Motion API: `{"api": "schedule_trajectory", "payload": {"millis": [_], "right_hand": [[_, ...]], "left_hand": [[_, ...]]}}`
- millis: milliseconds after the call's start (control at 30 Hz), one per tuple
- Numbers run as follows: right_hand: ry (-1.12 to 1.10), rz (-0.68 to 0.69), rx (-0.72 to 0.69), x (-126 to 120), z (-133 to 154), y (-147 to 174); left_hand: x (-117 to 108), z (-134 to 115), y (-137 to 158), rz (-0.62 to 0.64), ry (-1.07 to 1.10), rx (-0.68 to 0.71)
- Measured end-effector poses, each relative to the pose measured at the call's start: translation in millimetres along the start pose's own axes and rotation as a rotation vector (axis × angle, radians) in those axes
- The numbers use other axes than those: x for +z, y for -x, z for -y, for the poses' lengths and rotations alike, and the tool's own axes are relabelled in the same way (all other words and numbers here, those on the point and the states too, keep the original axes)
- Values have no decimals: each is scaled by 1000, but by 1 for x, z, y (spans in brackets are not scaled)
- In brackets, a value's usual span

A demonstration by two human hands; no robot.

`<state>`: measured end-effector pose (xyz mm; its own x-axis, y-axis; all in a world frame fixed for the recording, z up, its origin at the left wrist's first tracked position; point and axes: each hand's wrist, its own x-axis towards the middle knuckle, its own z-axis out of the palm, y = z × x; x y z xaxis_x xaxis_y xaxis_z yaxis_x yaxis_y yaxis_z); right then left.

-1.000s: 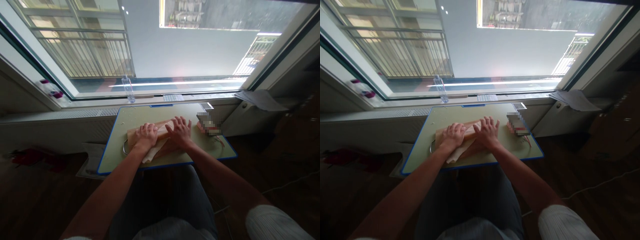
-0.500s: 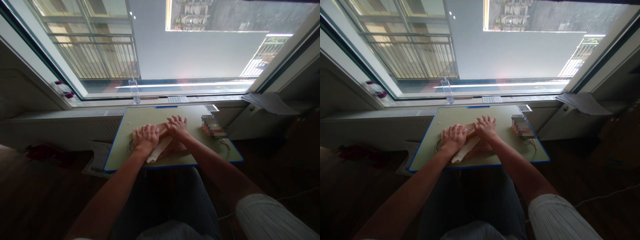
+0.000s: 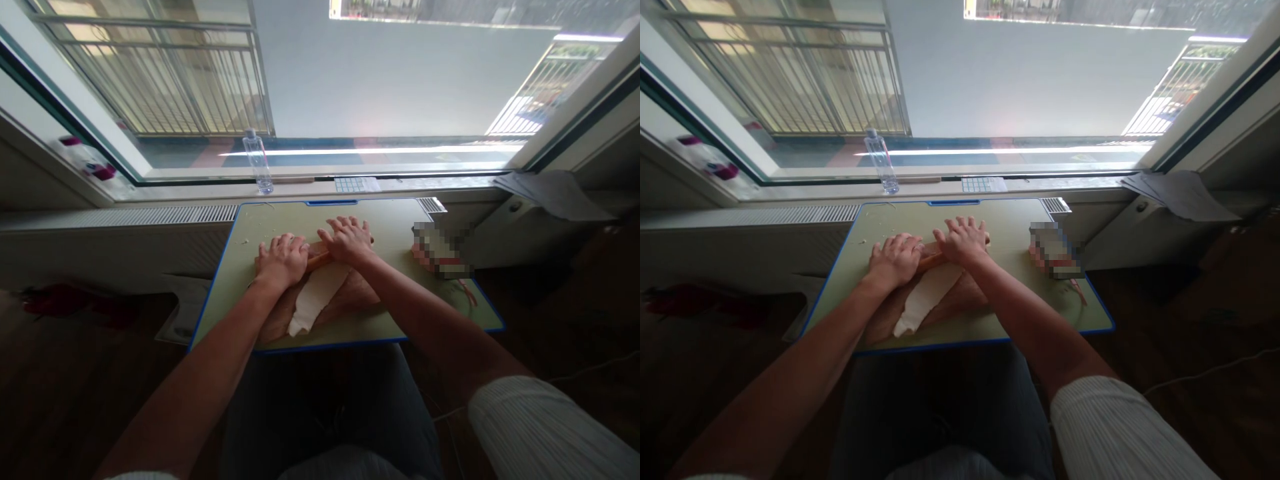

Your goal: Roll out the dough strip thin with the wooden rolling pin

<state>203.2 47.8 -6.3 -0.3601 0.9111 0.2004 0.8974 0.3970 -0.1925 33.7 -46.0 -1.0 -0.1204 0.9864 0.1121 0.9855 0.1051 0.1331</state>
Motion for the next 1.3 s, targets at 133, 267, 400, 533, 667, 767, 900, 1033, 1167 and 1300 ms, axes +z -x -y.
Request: {"api": "schedule_trajectory", "payload": {"millis": [133, 267, 400, 533, 667, 767, 900, 1033, 1167, 1300], "right_hand": [[-11, 60, 15, 0, 2, -10], [-19, 116, 28, 1, 3, -20], [-31, 149, 36, 3, 5, -29], [-34, 182, 60, 2, 7, -36], [-30, 176, 71, 0, 10, -37], [-12, 143, 53, -2, 7, -26], [36, 95, 20, -5, -2, 6], [64, 4, -15, -13, -14, 46], [11, -72, -104, -24, -27, 80], [-33, -50, -257, -29, -40, 103]], "left_hand": [[0, 6, -11, 64, 30, 2], [5, 13, -21, 97, 62, 2], [7, 18, -28, 76, 52, -11], [3, 19, -32, 85, 42, -27], [-1, 16, -30, 62, 40, -37], [-1, 10, -21, 27, 39, 1], [-3, 1, 0, -9, 75, 110], [-12, 4, 18, -3, 146, 330], [-17, 10, 28, 3, 145, 413], [-15, 6, 33, -50, 122, 334]]}}
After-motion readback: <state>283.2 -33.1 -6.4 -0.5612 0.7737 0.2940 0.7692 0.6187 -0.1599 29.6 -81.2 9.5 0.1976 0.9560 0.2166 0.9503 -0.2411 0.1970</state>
